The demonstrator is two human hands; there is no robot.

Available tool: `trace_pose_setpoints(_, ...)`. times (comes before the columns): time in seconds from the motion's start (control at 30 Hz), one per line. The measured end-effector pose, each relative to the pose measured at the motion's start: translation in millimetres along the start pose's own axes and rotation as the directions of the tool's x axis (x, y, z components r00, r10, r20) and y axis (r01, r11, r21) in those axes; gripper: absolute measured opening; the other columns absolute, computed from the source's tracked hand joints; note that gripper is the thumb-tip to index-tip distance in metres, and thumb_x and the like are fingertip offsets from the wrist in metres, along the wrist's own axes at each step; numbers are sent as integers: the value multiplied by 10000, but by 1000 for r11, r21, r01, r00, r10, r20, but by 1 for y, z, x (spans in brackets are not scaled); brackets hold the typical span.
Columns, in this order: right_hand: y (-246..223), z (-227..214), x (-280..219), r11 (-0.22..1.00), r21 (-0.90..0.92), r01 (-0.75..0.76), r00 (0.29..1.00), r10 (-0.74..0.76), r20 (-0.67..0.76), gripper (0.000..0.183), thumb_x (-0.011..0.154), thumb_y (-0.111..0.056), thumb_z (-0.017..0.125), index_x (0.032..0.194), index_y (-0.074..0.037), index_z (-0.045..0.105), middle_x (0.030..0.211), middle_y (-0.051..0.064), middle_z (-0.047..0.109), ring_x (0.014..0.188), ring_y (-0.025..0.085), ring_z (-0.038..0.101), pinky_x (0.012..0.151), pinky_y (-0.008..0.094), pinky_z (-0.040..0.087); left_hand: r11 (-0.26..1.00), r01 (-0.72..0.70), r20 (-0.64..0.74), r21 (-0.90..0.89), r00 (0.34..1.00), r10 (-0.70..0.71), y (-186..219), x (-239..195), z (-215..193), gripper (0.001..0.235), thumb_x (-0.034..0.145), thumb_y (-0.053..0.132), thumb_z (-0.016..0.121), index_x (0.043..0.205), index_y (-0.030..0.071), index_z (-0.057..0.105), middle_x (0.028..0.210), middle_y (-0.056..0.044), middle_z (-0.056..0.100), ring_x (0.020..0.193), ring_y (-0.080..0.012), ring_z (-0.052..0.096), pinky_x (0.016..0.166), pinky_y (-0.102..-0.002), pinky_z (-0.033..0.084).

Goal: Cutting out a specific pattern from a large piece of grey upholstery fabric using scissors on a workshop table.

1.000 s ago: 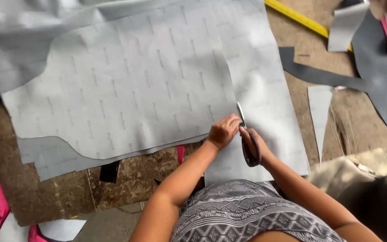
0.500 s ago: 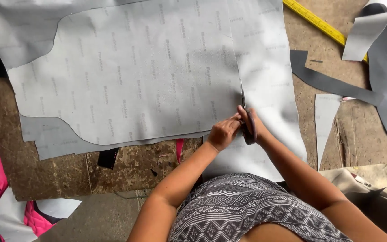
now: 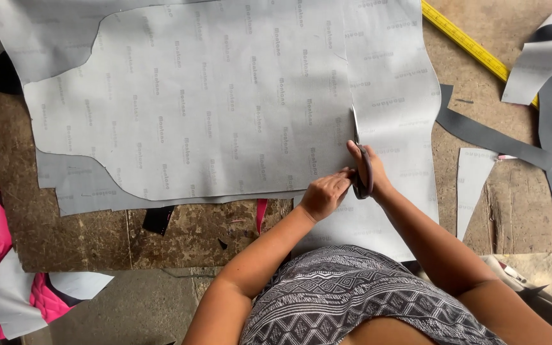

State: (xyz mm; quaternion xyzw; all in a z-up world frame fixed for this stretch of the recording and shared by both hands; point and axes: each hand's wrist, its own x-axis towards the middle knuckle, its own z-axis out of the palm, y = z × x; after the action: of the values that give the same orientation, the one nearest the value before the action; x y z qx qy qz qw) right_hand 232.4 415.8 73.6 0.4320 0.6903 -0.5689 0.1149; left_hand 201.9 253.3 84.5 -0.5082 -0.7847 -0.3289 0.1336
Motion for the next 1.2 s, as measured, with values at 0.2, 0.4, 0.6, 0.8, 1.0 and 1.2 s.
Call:
trace_pose_setpoints(0.2,24,16,81,999,35,35,999,-36,11,917,940,-842,565,1283,6,507,1297,411,551,1301,554,494,1089,570,379,999,-8,-11,50,1000,9,5,10,-19,95,963,188,602,873,157,602,753,-19,655,680,-173,699,611,-271,568)
trace_pose_setpoints(0.4,-28,0,26,997,-60,47,999,-48,-21,938,936,-868,527,1235,18,589,1234,364,602,1274,508,538,1056,531,409,1000,-22,-37,14,999,22,-1,4,-9,116,993,187,581,888,143,605,863,-28,717,734,-171,726,640,-263,578)
trace_pose_setpoints(0.6,-56,1,56,986,-94,138,990,-134,47,988,953,-884,507,1244,58,573,1261,384,594,1294,540,511,1095,560,382,999,2,-35,-51,999,-3,5,13,-32,123,1011,182,571,926,127,642,887,-44,718,765,-187,735,654,-277,585)
trace_pose_setpoints(0.8,-81,-1,32,988,-67,137,989,-133,57,929,988,-823,450,1291,38,627,1302,343,612,1327,496,504,1108,556,381,996,31,-32,-85,999,-33,1,2,-18,126,1028,188,570,966,131,664,939,-58,735,809,-206,750,684,-284,599)
trace_pose_setpoints(1.0,-124,-7,31,983,-71,171,984,-166,71,982,981,-836,429,1343,63,588,1364,354,569,1364,503,457,1142,558,342,990,18,-38,-137,999,-23,1,-6,-13,127,1020,164,591,987,88,687,1088,-70,755,991,-217,757,773,-292,613)
trace_pose_setpoints(1.2,-141,-1,31,973,-91,213,976,-209,58,962,998,-824,412,1374,43,590,1351,312,599,1330,490,502,1134,532,368,989,43,-43,-141,998,-49,-1,-13,-9,109,1016,164,604,998,97,687,1140,-45,750,1060,-199,743,814,-288,612)
